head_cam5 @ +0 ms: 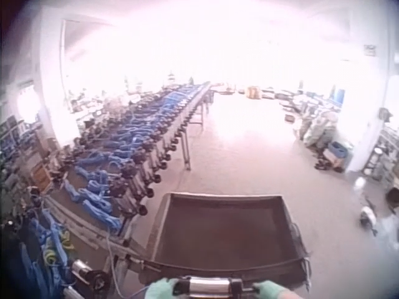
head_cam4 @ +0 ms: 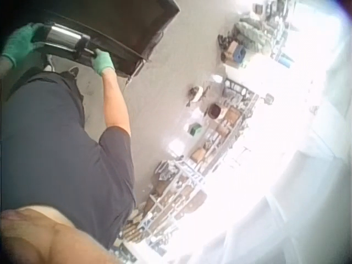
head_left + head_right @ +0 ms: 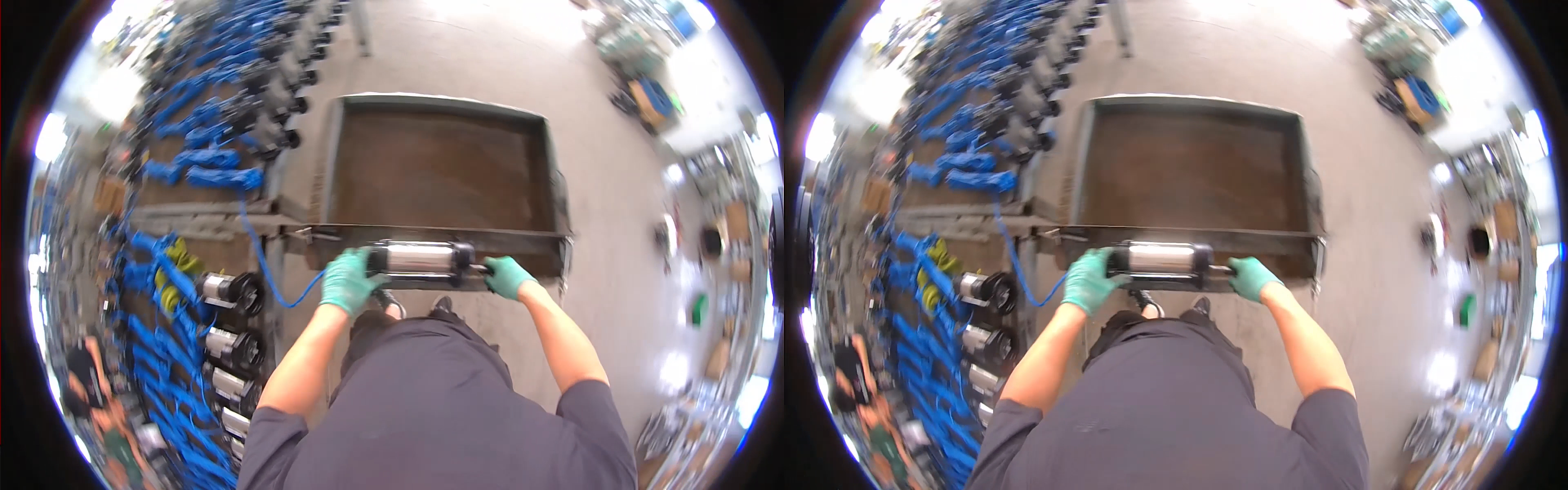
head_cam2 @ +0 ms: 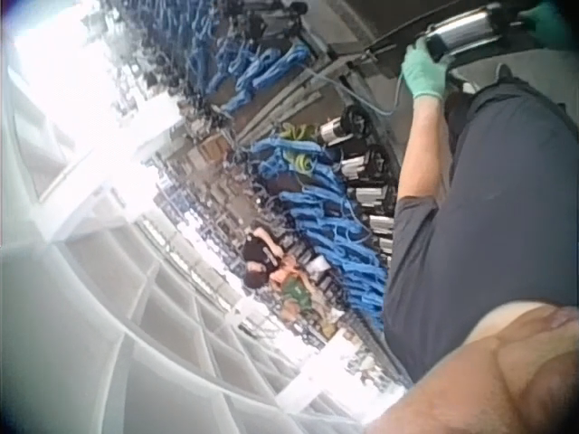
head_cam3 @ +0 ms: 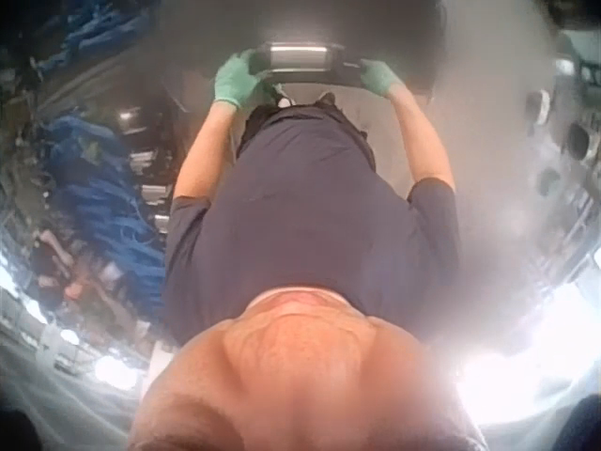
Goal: The person tests the seal of a pump component by submerging it in a tank of water while it is attached to a pressure line, then lifts it out and shakes off excess water before placing it on a workbench.
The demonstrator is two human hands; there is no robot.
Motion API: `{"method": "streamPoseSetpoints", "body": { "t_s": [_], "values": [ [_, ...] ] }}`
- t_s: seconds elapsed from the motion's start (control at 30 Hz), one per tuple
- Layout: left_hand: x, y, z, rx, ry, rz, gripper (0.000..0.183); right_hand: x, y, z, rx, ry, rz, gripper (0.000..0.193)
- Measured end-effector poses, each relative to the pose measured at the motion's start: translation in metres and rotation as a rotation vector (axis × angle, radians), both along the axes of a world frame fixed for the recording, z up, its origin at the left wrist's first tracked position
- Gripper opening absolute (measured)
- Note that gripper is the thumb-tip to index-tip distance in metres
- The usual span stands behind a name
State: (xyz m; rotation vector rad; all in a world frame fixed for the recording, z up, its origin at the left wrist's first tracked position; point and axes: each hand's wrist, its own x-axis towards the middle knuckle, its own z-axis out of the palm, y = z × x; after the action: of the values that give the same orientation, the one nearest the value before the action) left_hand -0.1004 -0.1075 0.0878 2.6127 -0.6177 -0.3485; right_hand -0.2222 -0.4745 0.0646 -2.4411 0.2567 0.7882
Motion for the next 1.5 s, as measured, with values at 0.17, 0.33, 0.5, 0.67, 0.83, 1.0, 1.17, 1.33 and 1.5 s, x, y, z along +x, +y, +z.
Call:
{"method": "streamPoseSetpoints", "body": {
  "t_s": [0.17, 0.33, 0.5, 0.67, 0.83, 1.0, 1.17, 1.33, 1.5],
  "values": [
    [0.010, 0.047, -0.049, -0.219, -0.187, 0.167, 0.063, -0.056, -0.042, -0.031, -0.130, -0.241, -0.302, 0.018],
    [0.022, 0.121, -0.073, 0.080, 0.097, 0.276, 0.041, -0.118, -0.102, -0.037, -0.376, -0.202, -0.834, 0.034],
    [0.039, 0.115, -0.087, -0.168, 0.632, 0.219, 0.036, -0.118, -0.144, -0.073, -0.394, -0.018, -1.003, 0.041],
    [0.034, 0.084, -0.054, -0.278, 0.598, 0.276, 0.032, -0.101, -0.113, -0.029, -0.537, 0.058, -0.813, 0.049],
    [0.030, 0.045, 0.063, -0.497, 0.477, 0.067, 0.025, -0.073, -0.056, 0.035, -0.260, -0.258, -0.742, 0.047],
    [0.036, -0.030, 0.137, -0.397, 0.114, -0.455, 0.012, -0.020, 0.009, 0.027, -0.177, -0.112, -0.446, 0.036],
    [0.043, -0.065, 0.103, -0.565, 0.078, -0.554, 0.018, -0.021, 0.016, -0.037, -0.245, -0.235, -0.429, 0.021],
    [0.035, -0.089, 0.085, -0.528, 0.027, -0.542, 0.017, -0.032, 0.006, -0.080, -0.148, -0.244, -0.385, 0.023],
    [0.031, -0.088, 0.073, -0.655, 0.127, -0.457, 0.017, -0.035, 0.006, -0.084, -0.138, -0.223, -0.277, 0.033]
  ]
}}
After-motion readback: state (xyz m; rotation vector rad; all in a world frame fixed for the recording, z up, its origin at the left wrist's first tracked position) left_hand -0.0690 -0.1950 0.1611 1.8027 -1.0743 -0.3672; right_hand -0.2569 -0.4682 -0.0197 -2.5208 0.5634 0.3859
